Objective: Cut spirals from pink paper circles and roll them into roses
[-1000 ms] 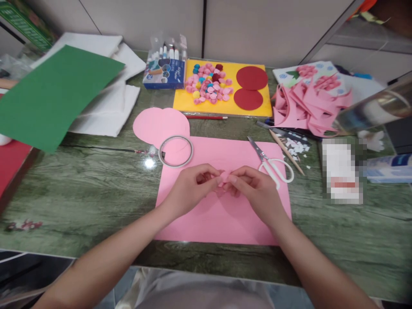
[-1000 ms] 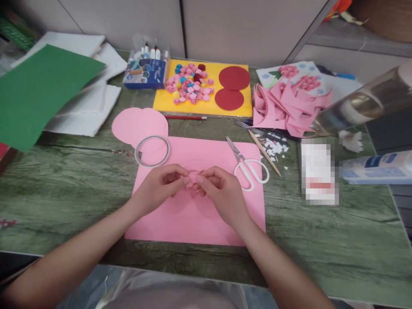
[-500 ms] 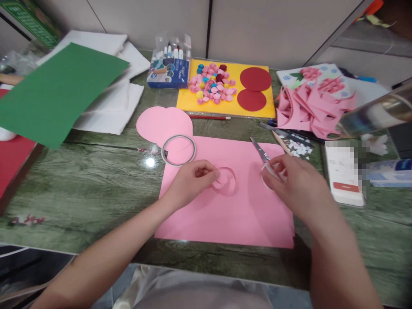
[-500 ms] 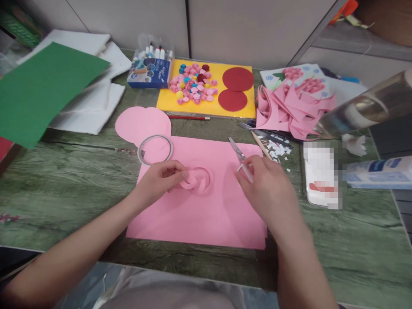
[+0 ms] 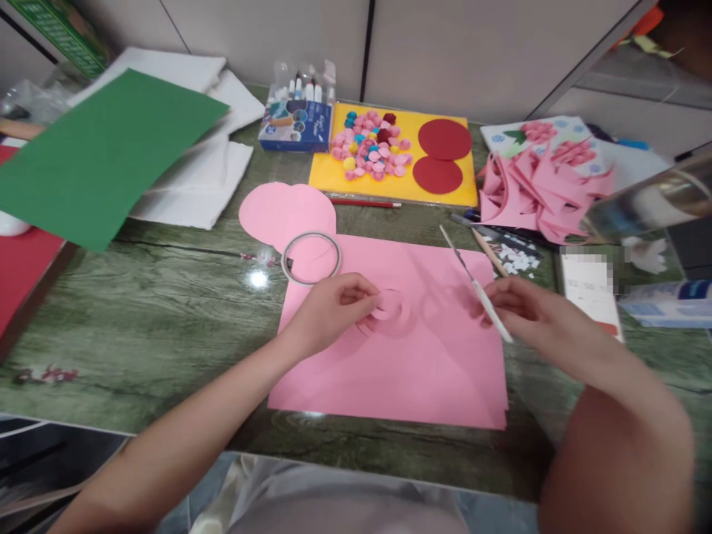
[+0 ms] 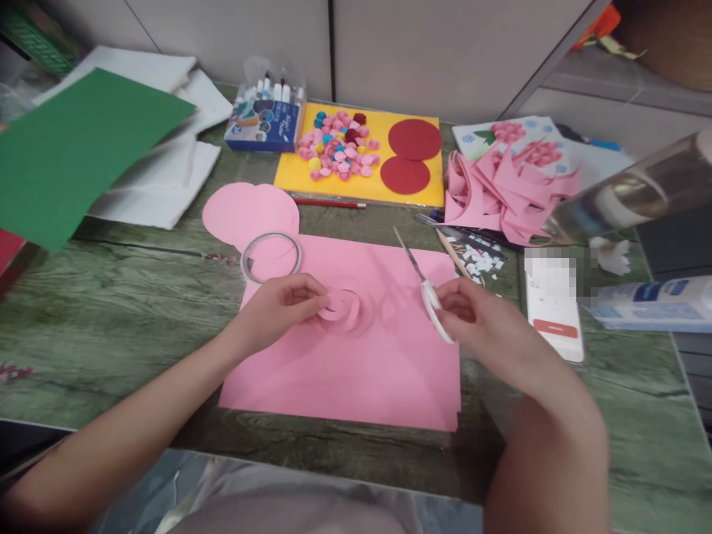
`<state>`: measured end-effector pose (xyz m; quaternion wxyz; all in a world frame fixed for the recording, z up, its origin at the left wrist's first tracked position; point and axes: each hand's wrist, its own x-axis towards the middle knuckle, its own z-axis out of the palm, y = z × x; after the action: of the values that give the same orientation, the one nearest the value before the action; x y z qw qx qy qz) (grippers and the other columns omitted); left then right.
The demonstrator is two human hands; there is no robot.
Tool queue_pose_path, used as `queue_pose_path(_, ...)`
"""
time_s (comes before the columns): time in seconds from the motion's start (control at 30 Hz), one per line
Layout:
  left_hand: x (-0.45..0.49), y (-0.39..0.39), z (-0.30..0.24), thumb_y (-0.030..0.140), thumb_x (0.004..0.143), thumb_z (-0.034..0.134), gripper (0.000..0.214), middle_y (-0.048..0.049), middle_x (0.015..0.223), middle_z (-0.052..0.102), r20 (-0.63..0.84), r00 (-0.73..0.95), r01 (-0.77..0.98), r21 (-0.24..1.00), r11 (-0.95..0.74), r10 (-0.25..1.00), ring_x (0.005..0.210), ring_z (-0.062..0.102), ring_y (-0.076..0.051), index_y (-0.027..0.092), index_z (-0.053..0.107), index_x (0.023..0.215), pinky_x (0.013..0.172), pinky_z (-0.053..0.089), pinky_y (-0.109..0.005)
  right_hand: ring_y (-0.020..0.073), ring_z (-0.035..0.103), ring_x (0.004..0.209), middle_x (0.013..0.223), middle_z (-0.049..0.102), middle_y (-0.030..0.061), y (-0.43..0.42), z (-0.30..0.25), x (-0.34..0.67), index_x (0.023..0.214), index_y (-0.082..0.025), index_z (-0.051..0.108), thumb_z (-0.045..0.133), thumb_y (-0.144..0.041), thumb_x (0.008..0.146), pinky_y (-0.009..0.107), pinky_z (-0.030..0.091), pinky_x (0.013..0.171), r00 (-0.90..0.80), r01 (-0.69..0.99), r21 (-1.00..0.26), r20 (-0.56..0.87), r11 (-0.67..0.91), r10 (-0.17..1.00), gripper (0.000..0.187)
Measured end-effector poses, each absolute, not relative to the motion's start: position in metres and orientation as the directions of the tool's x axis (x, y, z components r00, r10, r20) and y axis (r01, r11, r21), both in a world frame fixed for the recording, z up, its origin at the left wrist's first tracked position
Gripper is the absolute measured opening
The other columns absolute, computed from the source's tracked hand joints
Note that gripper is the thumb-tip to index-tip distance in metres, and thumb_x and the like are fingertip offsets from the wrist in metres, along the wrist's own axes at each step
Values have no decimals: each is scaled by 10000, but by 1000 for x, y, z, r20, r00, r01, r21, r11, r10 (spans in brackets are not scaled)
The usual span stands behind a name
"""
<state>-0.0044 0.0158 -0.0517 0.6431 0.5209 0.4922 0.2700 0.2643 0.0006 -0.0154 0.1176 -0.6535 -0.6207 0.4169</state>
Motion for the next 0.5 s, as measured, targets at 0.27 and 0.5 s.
queue_pose_path(0.27, -2, 14, -52, 240, 690, 592, 159, -13, 729, 590, -344, 344, 148, 939, 311, 874, 635, 543, -80, 133, 599, 808, 570, 456, -201, 137, 517, 629, 706, 545, 17, -4, 1, 270, 952, -178, 564, 581, -383, 746, 227, 439, 529, -569, 543, -820, -518, -181, 639, 291)
queue_pose_path(0.5, 0, 14, -53, 196, 677, 595, 236, -25, 831, 581, -327, 381, 94, 944, 316, 865, 693, 536, -94, 142, 576, 905, 620, 460, -231, 171, 578, 670, 892, 599, 80, -10, 4, 274, 1098, -200, 546, 532, -430, 768, 292, 499, 590, -570, 557, -793, -581, -246, 581, 403)
